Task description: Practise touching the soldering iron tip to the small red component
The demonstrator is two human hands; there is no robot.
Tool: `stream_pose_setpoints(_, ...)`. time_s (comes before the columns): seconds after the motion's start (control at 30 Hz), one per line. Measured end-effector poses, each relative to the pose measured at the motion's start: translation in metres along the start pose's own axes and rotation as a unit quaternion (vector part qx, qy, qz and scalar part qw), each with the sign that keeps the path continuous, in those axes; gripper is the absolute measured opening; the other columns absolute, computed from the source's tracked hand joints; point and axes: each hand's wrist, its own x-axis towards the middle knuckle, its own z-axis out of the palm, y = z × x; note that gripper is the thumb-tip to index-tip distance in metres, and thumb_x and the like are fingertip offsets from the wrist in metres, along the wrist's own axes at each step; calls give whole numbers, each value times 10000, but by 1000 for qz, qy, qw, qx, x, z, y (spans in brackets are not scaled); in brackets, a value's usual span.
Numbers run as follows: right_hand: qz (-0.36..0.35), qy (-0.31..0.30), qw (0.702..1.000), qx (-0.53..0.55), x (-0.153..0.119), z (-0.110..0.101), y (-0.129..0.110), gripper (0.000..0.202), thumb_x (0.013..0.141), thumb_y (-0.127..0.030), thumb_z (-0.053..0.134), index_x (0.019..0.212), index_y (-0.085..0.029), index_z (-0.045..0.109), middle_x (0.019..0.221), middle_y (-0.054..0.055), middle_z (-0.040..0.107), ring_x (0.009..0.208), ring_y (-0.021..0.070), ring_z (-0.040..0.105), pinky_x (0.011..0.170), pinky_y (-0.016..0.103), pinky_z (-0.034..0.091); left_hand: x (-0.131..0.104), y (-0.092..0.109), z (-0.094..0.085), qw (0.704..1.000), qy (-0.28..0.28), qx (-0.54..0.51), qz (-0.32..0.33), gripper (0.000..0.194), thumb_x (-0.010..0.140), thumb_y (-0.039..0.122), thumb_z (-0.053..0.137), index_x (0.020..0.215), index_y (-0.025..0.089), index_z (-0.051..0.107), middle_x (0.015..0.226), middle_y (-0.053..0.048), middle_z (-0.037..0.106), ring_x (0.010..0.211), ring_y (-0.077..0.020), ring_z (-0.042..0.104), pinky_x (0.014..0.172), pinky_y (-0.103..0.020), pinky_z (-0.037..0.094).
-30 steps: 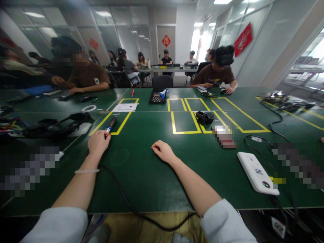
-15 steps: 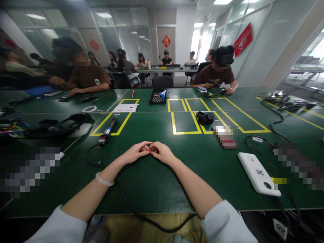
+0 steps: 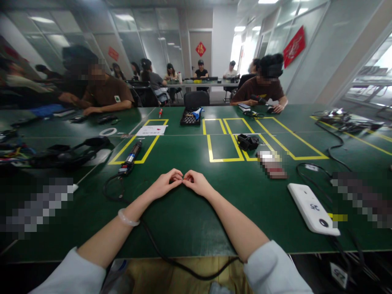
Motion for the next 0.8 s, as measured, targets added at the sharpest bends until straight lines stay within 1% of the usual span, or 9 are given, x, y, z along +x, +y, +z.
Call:
stream_pose_setpoints(0.1,20,9,1000,19,1,-1,1,187,841,-338,604,863,-153,589,706,-22,568,628,107,501,598,225,399,-1,7,1,996,14,87,30,257,866,356,579,1083,224,534,999,-13,663,845,-154,634,782,-278,473)
stream_pose_setpoints(0.2,31,7,999,16,2,-3,1,197,857,-354,586,846,-157,592,710,-20,581,625,105,499,592,222,386,-2,9,2,978,22,200,56,171,891,319,538,1037,231,557,953,-12,660,859,-171,626,788,-293,455)
stream_pose_setpoints(0.27,34,3,999,7,2,-4,1,217,878,-367,560,831,-158,598,705,-18,588,625,105,503,592,222,378,-2,9,3,968,22,244,60,156,917,327,495,1018,231,565,934,-21,662,877,-187,627,792,-303,448)
stream_pose_setpoints(0.5,18,-3,1000,-14,1,-6,-3,253,904,-377,534,802,-157,604,701,-17,598,636,104,498,604,219,360,-2,9,5,974,21,219,50,227,952,378,439,1113,244,528,989,-23,678,910,-193,649,786,-295,454)
stream_pose_setpoints(0.6,9,1,1000,-27,1,-5,-3,287,922,-370,498,753,-159,592,688,-14,588,640,106,494,615,226,357,-2,8,5,970,30,235,52,215,945,380,452,1085,241,539,958,-20,678,901,-195,645,782,-296,446)
stream_pose_setpoints(0.67,9,5,1000,-3,2,-3,-1,253,907,-384,522,805,-162,587,699,-16,581,643,107,500,620,228,373,-2,6,5,968,37,243,44,208,942,387,457,1052,238,551,948,-20,682,894,-199,645,770,-296,443)
stream_pose_setpoints(0.7,10,6,1000,29,2,-2,0,229,888,-392,552,882,-165,579,733,-16,589,652,107,512,624,227,390,-2,5,5,969,39,241,38,210,942,390,458,1048,236,554,954,-20,687,893,-200,646,765,-295,444)
stream_pose_setpoints(0.73,9,3,998,55,2,-2,1,241,862,-397,590,936,-169,564,759,-16,594,658,106,520,628,228,405,-2,4,4,970,38,236,34,214,940,392,461,1051,235,555,965,-20,691,897,-200,648,764,-293,446)
stream_pose_setpoints(0.8,4,-7,997,70,1,-1,2,274,824,-391,637,958,-170,546,761,-21,584,655,105,520,627,230,417,-2,3,4,974,31,224,30,226,935,402,471,1054,232,561,986,-21,696,905,-199,652,771,-288,451)
